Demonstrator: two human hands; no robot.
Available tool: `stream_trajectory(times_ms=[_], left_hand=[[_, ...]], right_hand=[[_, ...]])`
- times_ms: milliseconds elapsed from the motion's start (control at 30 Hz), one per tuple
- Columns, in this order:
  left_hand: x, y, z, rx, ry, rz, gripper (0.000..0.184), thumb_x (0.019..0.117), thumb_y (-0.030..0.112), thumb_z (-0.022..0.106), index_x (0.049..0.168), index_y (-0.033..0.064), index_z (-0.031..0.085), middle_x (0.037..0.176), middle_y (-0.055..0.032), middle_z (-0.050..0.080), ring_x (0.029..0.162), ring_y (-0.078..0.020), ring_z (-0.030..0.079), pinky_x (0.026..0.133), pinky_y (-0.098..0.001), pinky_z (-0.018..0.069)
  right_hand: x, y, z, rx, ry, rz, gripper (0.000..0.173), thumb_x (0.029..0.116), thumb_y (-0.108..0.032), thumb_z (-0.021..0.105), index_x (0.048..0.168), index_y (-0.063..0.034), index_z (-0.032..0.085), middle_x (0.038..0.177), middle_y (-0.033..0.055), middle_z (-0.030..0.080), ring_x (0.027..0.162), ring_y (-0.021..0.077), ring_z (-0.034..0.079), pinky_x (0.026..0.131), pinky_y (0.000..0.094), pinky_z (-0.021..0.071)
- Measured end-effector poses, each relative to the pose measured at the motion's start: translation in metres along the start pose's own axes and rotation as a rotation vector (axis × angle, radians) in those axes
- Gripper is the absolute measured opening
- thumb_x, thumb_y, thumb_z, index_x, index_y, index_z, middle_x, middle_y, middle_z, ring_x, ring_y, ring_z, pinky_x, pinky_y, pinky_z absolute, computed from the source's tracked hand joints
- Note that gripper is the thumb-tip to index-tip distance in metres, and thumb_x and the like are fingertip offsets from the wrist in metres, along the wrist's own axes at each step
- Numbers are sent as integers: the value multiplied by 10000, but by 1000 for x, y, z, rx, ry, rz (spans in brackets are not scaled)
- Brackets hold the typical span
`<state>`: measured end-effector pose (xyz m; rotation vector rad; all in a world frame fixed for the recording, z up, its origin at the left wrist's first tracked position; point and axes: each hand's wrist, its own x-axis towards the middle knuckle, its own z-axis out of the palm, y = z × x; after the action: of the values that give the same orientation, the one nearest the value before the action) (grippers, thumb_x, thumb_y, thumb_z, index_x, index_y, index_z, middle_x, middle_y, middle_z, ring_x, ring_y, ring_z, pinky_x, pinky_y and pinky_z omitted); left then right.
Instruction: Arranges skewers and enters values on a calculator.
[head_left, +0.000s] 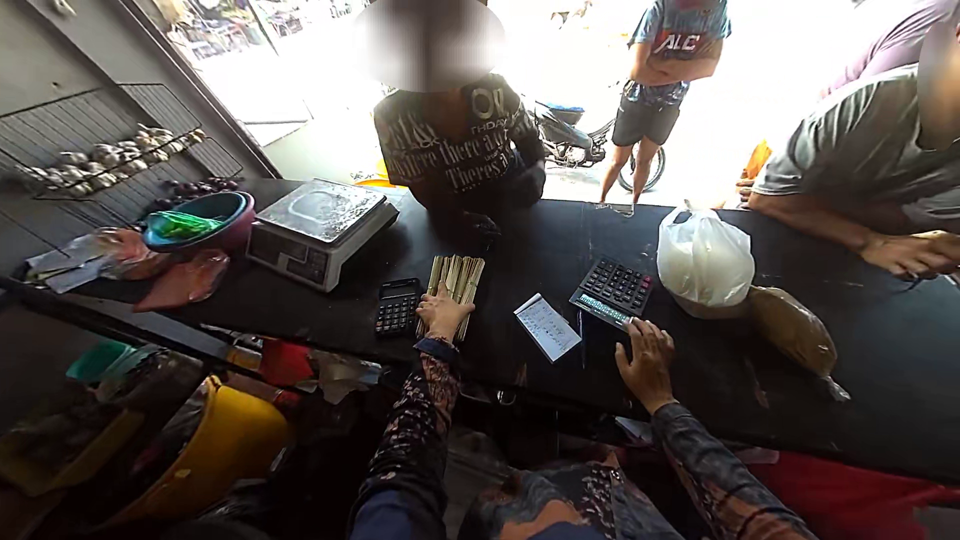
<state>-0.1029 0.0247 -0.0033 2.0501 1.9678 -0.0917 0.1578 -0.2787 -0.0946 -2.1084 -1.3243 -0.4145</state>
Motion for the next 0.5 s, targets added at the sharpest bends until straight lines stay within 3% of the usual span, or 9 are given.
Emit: stream_trajectory(times_ms=[100,267,333,400,433,500], left_hand=[[-18,3,5,-11,-3,7,1160,729,685,775,1630,146,283,1515,-354,401,1336,-507,480,1066,-622,412],[-27,3,7,10,-41,5,1234,704,753,760,1643,147,237,1534,-357,371,1341,-508,472,1060,-611,418],[-26,3,-6,11,-122,24,1255,727,829,691,1654,148,189,1567,-367,316,1375,-525,435,1084,-624,400],[-22,-6,-23,-17,-224,86,1045,883,802,529,1653,168,218,1585,-353,314,1415,-532,396,1116,-665,351],[-16,-14,-31,-45,-258,135,890,960,735,471,1634,181,295,1578,-315,371,1431,-506,399,1131,-680,324],[1,-32,-38,-94,-288,231,679,1024,628,456,1561,213,460,1534,-181,510,1433,-396,460,1145,-655,335]], right_hand=[[0,-2,3,-9,-43,-99,450,951,-264,554,1325,-38,661,1391,243,605,1340,473,525,1127,683,319],[2,-3,6,-8,-71,-41,518,927,-288,565,1355,-4,627,1408,278,578,1345,510,502,1123,690,312],[3,-3,6,-13,-52,-34,528,925,-296,556,1351,6,628,1403,288,578,1336,521,507,1111,697,316],[3,-4,4,-17,-58,-18,537,931,-302,559,1359,16,619,1408,298,570,1336,528,503,1109,700,313],[3,-4,4,-18,-61,-11,541,935,-303,555,1363,23,613,1409,302,567,1337,527,502,1110,698,311],[3,-4,3,-13,-60,-2,539,939,-298,549,1365,27,607,1404,307,567,1337,528,499,1112,694,310]])
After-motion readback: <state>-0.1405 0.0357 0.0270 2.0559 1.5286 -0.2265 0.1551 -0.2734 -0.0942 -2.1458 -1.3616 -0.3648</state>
